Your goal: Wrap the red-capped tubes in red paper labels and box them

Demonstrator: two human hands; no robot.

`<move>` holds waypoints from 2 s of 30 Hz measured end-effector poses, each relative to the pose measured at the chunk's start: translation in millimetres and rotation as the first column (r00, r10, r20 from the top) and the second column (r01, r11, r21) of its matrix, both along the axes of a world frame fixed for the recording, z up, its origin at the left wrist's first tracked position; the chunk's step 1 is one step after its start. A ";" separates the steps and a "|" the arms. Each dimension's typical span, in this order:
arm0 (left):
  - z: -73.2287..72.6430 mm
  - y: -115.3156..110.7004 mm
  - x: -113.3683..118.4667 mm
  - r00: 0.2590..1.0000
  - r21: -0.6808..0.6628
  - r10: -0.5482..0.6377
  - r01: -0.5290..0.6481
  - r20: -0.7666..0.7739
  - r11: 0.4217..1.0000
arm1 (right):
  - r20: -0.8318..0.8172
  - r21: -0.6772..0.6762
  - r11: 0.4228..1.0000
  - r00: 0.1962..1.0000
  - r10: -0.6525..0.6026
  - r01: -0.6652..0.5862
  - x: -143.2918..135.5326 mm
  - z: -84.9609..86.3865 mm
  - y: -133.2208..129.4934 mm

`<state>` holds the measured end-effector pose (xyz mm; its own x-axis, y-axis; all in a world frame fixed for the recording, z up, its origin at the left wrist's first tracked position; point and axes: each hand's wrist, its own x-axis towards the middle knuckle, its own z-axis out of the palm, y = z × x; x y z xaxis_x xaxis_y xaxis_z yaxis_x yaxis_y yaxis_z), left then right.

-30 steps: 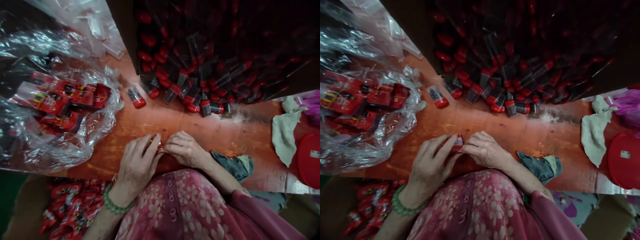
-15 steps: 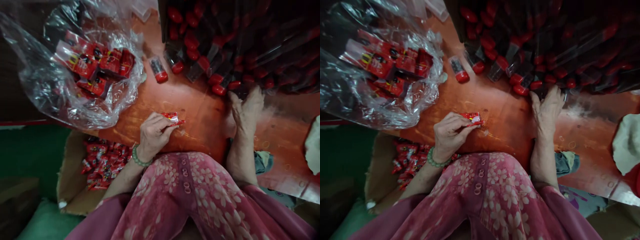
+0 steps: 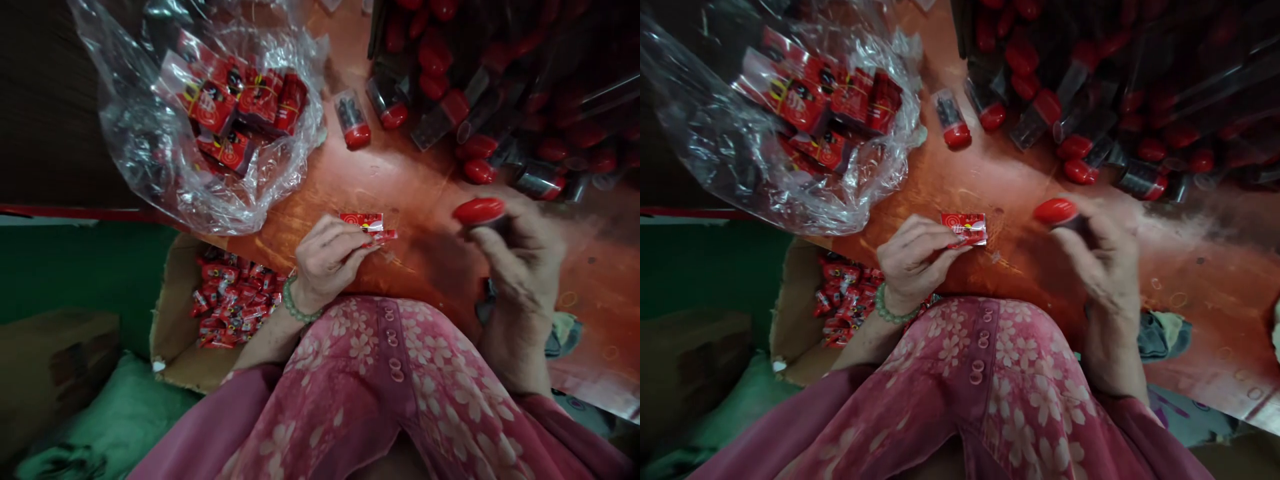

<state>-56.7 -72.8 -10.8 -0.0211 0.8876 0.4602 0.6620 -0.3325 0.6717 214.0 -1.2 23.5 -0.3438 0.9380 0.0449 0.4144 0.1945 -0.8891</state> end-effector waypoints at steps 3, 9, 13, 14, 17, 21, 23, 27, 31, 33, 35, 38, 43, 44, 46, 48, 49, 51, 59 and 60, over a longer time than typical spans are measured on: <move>-0.1 -3.6 -0.1 0.998 0.007 -0.020 0.021 -0.063 1.000 | 0.051 0.023 0.986 0.985 0.162 -0.163 -23.0 9.7 -8.2; -3.8 -7.1 -3.9 0.995 0.066 -0.026 0.032 -0.092 0.997 | 0.084 0.007 0.912 0.909 0.409 -0.411 -44.1 15.4 1.2; -5.0 -7.9 -5.5 0.998 0.024 -0.022 0.023 -0.051 0.999 | 0.054 -0.051 0.955 0.954 0.296 -0.293 -39.2 8.4 -0.2; -4.3 -8.0 -5.3 0.999 0.003 -0.021 0.021 -0.026 1.000 | 0.033 -0.075 0.971 0.973 0.230 -0.228 -37.4 5.5 -1.0; -1.0 -8.4 -3.9 0.998 -0.022 -0.003 0.005 0.064 1.000 | -0.037 -0.154 0.982 0.994 0.100 -0.105 -34.1 -0.2 -3.0; 1.2 -8.1 -2.8 0.994 0.035 0.009 -0.012 0.105 0.999 | -0.078 -0.184 0.969 0.985 0.151 -0.163 -38.8 5.7 -5.4; 0.6 -8.3 -3.1 0.996 0.051 -0.011 0.006 0.094 0.999 | -0.070 -0.166 0.971 0.984 0.163 -0.173 -43.8 12.0 -7.2; -1.0 -10.3 -4.7 0.999 0.066 -0.036 0.033 0.039 0.997 | -0.056 -0.119 0.979 0.986 0.158 -0.164 -52.1 20.4 -8.6; -2.3 -11.6 -6.9 0.999 0.093 -0.043 0.043 -0.009 0.995 | -0.022 -0.114 0.941 0.948 0.319 -0.319 -54.0 22.6 -3.8; -3.7 -11.3 -7.8 0.997 0.112 -0.066 0.068 -0.027 0.991 | 0.043 -0.118 0.910 0.913 0.405 -0.398 -53.5 23.4 -0.2; -5.5 -10.6 -8.3 0.995 0.115 -0.095 0.098 -0.032 0.988 | 0.127 -0.115 0.885 0.877 0.464 -0.452 -52.9 24.3 3.1; -7.8 -10.1 -8.4 0.992 0.085 -0.126 0.127 -0.018 0.988 | 0.244 -0.104 0.852 0.818 0.521 -0.512 -52.0 25.8 6.9; -8.0 -10.0 -9.6 0.989 0.024 -0.142 0.142 -0.031 0.990 | 0.389 -0.105 0.800 0.715 0.580 -0.591 -49.9 29.7 10.9; -7.8 -9.9 -9.9 0.989 0.022 -0.146 0.146 -0.036 0.989 | 0.405 -0.109 0.796 0.704 0.583 -0.596 -49.9 30.6 11.3; -8.0 -9.7 -10.2 0.987 0.021 -0.150 0.152 -0.051 0.988 | 0.434 -0.114 0.788 0.684 0.587 -0.605 -50.8 32.6 11.7; -8.5 -9.6 -9.7 0.984 0.008 -0.159 0.160 -0.084 0.987 | 0.473 -0.130 0.774 0.648 0.598 -0.620 -53.2 34.9 11.5; -8.9 -9.7 -9.4 0.980 -0.004 -0.167 0.167 -0.108 0.986 | 0.496 -0.144 0.766 0.624 0.604 -0.626 -54.8 36.2 11.2; -9.4 -10.2 -8.9 0.969 -0.035 -0.193 0.189 -0.156 0.981 | 0.541 -0.179 0.756 0.579 0.610 -0.629 -58.2 39.2 10.8; -5.4 -13.1 -10.4 0.949 -0.188 -0.267 0.235 -0.167 0.954 | 0.438 -0.225 0.713 0.585 0.683 -0.664 -67.6 46.0 18.1; -4.2 -12.9 -10.3 0.950 -0.200 -0.270 0.237 -0.157 0.951 | 0.438 -0.232 0.714 0.585 0.683 -0.660 -68.5 46.0 19.0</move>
